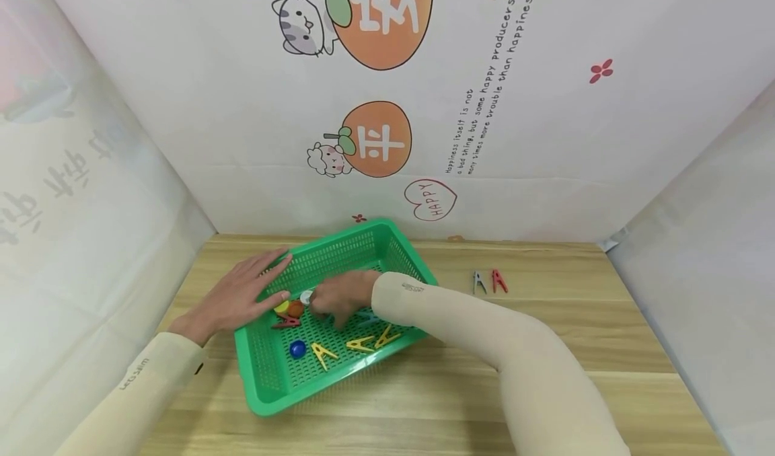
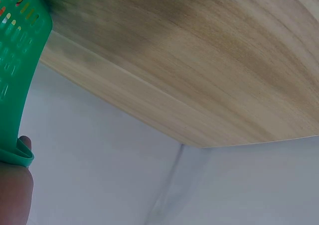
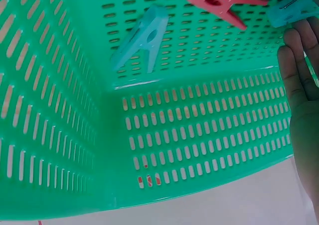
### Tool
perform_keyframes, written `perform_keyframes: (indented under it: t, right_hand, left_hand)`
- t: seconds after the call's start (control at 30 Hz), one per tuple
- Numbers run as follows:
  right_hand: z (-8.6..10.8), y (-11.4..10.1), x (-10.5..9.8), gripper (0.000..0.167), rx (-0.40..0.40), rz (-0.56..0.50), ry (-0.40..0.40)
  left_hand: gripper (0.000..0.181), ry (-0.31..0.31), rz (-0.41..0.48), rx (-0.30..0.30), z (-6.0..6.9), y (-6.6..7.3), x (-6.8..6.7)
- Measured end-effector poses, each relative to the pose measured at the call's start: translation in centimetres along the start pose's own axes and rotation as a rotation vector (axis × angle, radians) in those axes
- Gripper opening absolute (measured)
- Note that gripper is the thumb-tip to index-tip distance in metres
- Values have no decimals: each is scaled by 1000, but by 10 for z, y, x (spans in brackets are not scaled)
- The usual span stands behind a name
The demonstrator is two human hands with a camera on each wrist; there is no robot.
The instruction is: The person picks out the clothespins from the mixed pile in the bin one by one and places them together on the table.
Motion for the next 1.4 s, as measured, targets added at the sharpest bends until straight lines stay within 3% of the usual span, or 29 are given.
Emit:
perform_keyframes:
  t: [0.13,0.23,0.37,0.63,0.97,1.4]
  right_hand:
    - [10,6,-2,33,14,-106,14]
    - [21,20,-4,30,86,-210,22]
    - [31,33,0,19,156,-271,-1]
    - [24,36,9,11,225,-337,-61]
    - [2,17,7,25,104,-335,-12]
    - [6,15,9,32,172,-200,-2]
  left_hand:
    - [80,1,-3,2,0,0,0]
    - [80,1,-7,-1,-1,0,-1]
    - [80,-6,-7,-9,0,-2,-1]
    - [80,-5,-2,-4,0,-1,0]
    - [80,3,-2,10,-1,1,3]
    - [80,3,0,-1,-1,1,-1]
Point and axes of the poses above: each hand's wrist, its own z-axis away from the middle knuckle, its own x-axis out of the palm, y = z × x, the point moved 7 cm from there along -z, towards the middle knuckle, and after that the axes turned 4 degrees about -z, right-handed, at the moved point
